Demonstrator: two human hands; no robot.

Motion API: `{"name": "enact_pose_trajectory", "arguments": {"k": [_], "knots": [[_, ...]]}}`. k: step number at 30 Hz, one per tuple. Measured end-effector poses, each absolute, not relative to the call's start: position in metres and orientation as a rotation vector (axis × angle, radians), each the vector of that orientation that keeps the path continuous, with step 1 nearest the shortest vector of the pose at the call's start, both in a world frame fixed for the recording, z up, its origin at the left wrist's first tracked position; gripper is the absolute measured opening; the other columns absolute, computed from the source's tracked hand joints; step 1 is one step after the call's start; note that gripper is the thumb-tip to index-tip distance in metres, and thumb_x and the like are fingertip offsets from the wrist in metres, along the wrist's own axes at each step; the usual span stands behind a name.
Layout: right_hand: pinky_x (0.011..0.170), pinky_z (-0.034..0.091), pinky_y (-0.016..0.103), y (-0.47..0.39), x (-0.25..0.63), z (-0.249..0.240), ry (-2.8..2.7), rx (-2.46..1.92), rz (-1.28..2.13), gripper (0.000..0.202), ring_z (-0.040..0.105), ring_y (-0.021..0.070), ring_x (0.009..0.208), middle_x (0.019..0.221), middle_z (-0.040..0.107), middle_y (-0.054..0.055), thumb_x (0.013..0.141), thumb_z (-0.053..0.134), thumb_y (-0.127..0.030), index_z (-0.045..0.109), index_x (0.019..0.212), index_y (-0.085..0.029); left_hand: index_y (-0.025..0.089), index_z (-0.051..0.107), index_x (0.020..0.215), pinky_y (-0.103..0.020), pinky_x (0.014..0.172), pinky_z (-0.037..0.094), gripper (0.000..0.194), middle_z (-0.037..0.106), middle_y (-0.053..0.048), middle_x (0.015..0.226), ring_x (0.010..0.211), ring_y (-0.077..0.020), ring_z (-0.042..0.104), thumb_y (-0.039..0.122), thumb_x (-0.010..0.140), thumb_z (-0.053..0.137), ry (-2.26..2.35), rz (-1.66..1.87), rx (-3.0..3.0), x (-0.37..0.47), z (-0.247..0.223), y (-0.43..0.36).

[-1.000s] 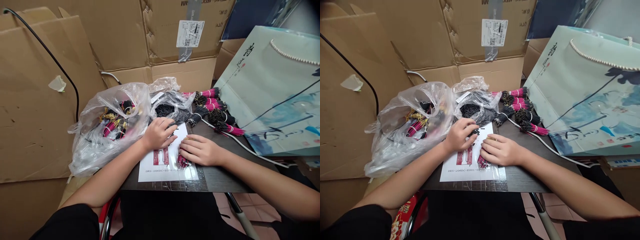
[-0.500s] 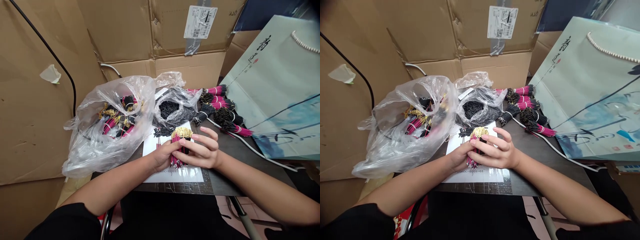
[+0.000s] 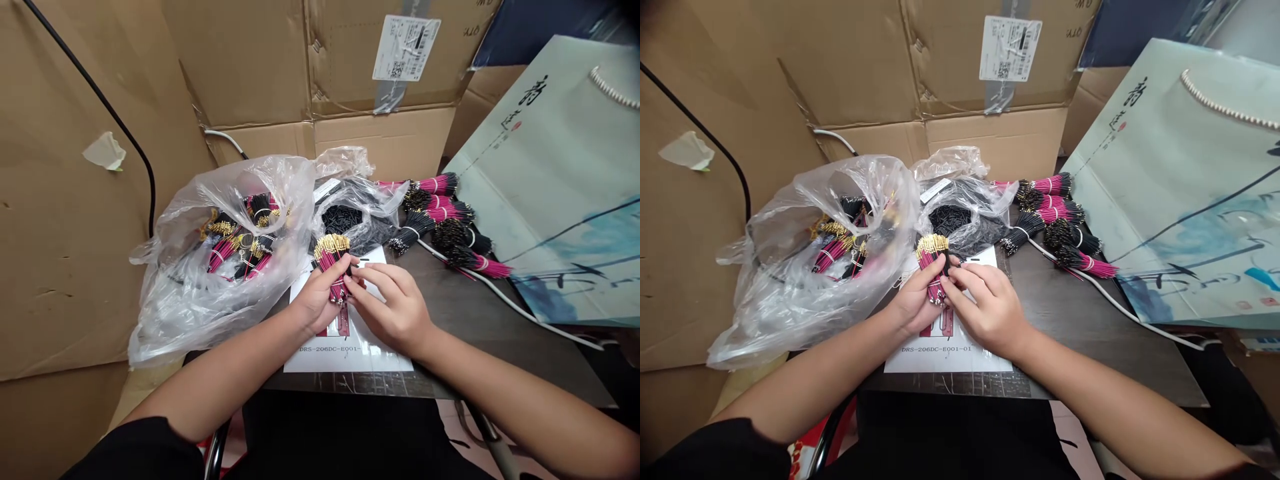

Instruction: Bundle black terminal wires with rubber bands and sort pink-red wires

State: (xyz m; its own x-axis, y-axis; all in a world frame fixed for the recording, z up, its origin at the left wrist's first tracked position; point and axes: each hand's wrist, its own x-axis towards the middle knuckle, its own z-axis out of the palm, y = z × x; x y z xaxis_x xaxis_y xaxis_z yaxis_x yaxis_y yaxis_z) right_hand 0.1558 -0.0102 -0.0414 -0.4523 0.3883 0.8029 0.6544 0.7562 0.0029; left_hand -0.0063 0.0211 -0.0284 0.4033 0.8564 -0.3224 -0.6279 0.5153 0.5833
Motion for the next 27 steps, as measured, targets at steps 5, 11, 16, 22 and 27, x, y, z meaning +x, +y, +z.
{"name": "enact_pose_trajectory", "arguments": {"k": [5,11,16,22,27], "knots": [[0.093,0.059,0.047,-0.0122,0.1498,-0.0427,-2.086,-0.723,-0.422,0.033,0.061,0.0286,0.109,0.111,0.073,0.017,0.082,0.078,-0.008,0.071,0.114,-0.008,0.013,0.063,0.077,-0.018,0.045,0.045,0.035,0.061,0.001,0.068,0.054,-0.0091,0.059,0.036,0.072,0.090,0.693,0.954,0.402,-0.0078,-0.0329,0.0184],[0.101,0.057,0.051,-0.0111,0.1490,-0.0418,-2.099,-0.798,-0.391,0.042,0.059,0.0322,0.123,0.124,0.070,0.020,0.084,0.075,-0.012,0.068,0.125,-0.007,0.014,0.066,0.087,-0.019,0.043,0.045,0.031,0.065,0.000,0.069,0.050,-0.0098,0.059,0.036,0.077,0.085,0.640,0.909,0.358,-0.0084,-0.0303,0.0186],[0.104,0.057,0.050,-0.0089,0.1491,-0.0446,-2.101,-0.715,-0.400,0.036,0.060,0.0299,0.125,0.122,0.071,0.017,0.084,0.072,-0.008,0.070,0.120,-0.011,0.011,0.069,0.084,-0.014,0.051,0.047,0.021,0.067,-0.003,0.075,0.062,-0.0084,0.064,0.030,0.084,0.079,0.580,0.913,0.265,-0.0072,-0.0292,0.0196],[0.102,0.057,0.053,-0.0114,0.1494,-0.0483,-2.062,-0.786,-0.165,0.028,0.060,0.0295,0.124,0.122,0.069,0.014,0.087,0.068,-0.012,0.068,0.114,-0.018,0.013,0.071,0.082,-0.018,0.054,0.051,0.021,0.073,-0.007,0.085,0.069,-0.0127,0.068,0.033,0.086,0.077,0.613,0.910,0.334,-0.0069,-0.0317,0.0182],[0.112,0.046,0.061,-0.0063,0.1560,-0.0397,-2.060,-0.826,0.141,0.018,0.053,0.0338,0.133,0.132,0.061,0.016,0.088,0.067,-0.021,0.068,0.106,-0.017,0.011,0.075,0.095,-0.028,0.074,0.058,0.021,0.076,-0.012,0.097,0.091,-0.0216,0.074,0.032,0.091,0.072,0.633,0.961,0.434,-0.0055,-0.0314,0.0163]]}}
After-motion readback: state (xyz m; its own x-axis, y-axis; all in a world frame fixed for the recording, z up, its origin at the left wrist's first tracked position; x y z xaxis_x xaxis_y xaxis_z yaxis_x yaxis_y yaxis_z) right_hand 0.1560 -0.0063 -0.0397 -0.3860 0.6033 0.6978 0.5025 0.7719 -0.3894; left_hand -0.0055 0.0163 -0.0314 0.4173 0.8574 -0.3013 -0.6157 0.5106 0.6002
